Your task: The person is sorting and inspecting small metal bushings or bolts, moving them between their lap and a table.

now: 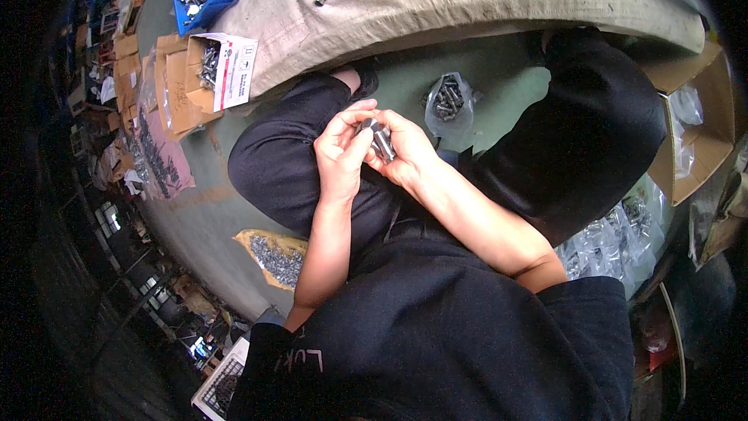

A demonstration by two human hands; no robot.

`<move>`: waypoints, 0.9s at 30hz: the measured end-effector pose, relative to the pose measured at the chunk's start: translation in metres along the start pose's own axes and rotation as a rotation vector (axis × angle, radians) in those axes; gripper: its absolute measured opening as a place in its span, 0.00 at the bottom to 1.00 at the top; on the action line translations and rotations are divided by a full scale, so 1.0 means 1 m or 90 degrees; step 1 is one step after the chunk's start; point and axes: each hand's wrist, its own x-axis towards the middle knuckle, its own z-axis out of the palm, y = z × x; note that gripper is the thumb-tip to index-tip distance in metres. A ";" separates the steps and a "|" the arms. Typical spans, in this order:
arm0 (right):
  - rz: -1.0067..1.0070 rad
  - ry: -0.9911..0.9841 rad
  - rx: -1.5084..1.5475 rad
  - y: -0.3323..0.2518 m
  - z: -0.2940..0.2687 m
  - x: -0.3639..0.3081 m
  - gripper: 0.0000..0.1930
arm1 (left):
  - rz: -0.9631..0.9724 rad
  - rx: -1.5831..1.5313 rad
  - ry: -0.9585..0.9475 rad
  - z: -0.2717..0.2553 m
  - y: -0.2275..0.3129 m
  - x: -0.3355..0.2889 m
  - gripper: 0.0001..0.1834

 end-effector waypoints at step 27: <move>0.016 -0.028 -0.001 -0.001 -0.002 -0.002 0.07 | 0.003 0.027 0.037 -0.002 -0.010 0.000 0.10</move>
